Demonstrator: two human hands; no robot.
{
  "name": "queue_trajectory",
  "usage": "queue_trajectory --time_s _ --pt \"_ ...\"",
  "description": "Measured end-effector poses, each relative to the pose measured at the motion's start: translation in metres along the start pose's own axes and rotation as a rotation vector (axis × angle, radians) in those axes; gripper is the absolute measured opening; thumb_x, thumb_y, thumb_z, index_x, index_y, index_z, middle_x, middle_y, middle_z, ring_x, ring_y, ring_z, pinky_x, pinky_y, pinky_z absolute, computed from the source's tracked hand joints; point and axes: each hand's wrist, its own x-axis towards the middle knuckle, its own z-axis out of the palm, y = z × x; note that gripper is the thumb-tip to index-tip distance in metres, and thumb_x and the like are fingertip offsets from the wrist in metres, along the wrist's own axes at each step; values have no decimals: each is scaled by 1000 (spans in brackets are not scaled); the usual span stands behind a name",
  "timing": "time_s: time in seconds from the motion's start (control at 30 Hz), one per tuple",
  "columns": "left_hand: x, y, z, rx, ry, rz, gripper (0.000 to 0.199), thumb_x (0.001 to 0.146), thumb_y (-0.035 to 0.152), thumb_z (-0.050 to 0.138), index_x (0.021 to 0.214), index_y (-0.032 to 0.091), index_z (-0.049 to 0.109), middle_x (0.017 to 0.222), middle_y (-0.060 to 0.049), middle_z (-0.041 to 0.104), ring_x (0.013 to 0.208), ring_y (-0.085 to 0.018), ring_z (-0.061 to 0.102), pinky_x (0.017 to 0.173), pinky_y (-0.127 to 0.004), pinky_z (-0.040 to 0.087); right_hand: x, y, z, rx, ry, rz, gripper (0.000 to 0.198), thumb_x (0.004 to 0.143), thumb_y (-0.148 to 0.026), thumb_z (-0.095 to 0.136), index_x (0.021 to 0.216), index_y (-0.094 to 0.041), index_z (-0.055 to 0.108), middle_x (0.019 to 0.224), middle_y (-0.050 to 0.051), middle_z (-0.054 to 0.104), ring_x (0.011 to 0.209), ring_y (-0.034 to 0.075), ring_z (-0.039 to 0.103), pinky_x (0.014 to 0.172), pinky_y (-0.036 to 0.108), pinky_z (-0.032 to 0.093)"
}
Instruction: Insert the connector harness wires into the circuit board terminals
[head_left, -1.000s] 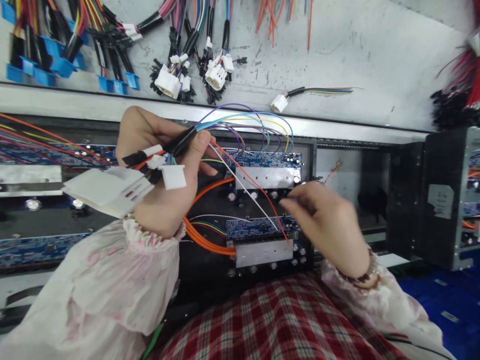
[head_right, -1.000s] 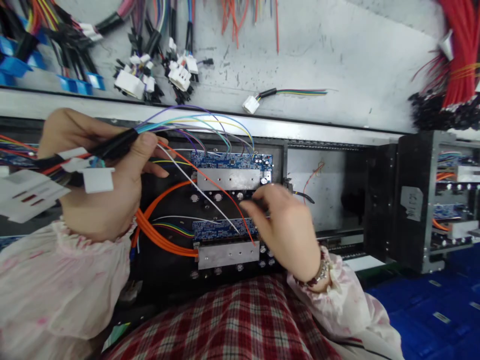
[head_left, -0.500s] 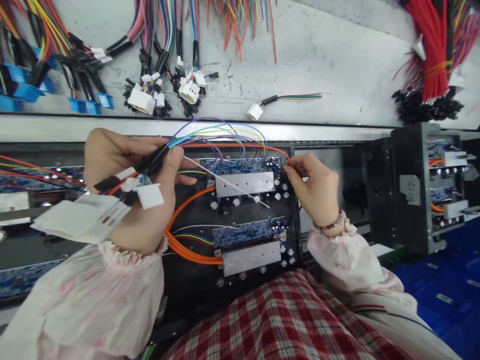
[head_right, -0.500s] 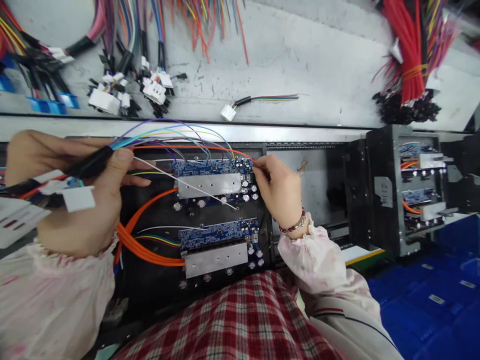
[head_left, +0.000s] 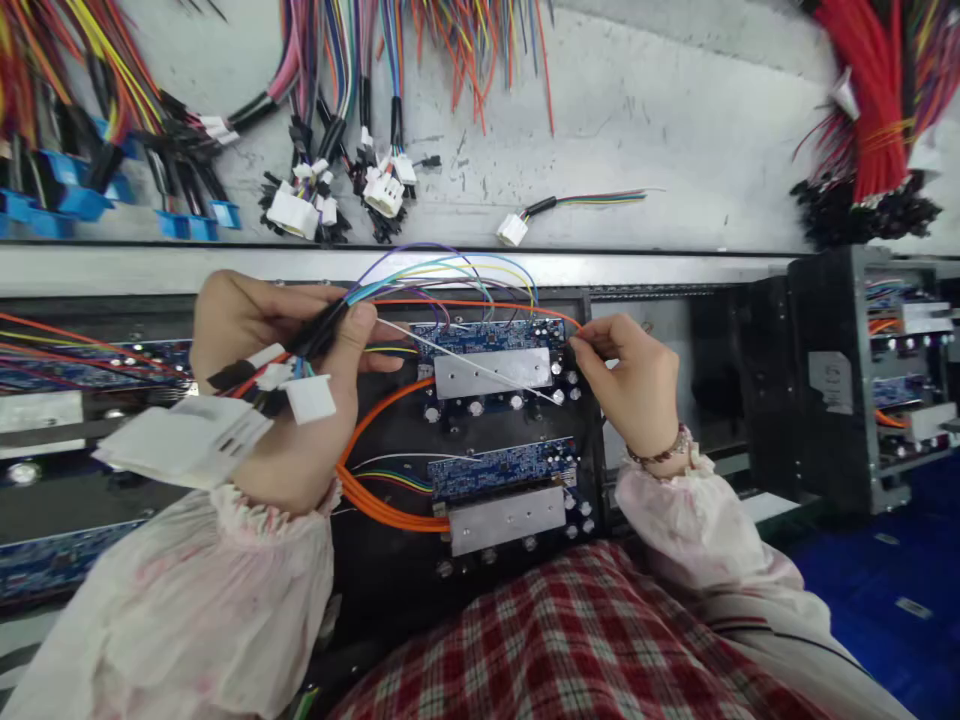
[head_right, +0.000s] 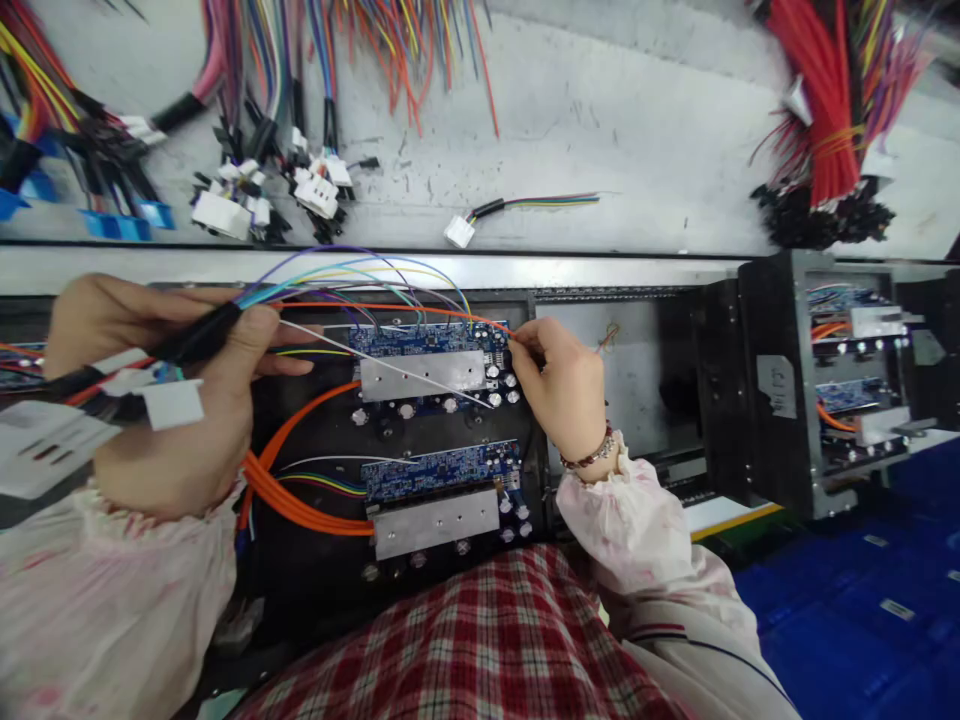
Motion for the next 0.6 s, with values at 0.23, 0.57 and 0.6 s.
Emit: queue_trajectory --time_s 0.23,0.57,0.6 --pt "-1 -1 4 -65 19 -22 25 79 17 78 80 16 52 83 -2 69 63 -17 72 50 -27 64 -5 -32 -7 -94 -50 -134 11 89 -28 62 93 -18 61 88 5 64 80 18 60 72 32 49" --pt "-5 -7 3 -83 -6 43 27 83 26 74 88 20 48 88 -1 68 70 -19 73 49 -29 63 15 -62 4 54 20 -243 5 91 -15 57 92 -19 60 85 0 69 78 12 65 70 25 47" --pt "-5 -8 2 -43 -11 58 24 85 27 72 88 20 49 87 -1 67 70 -18 73 49 -29 62 19 -61 8 69 3 -245 7 90 -14 58 93 -19 60 85 -1 69 78 12 66 69 24 47"
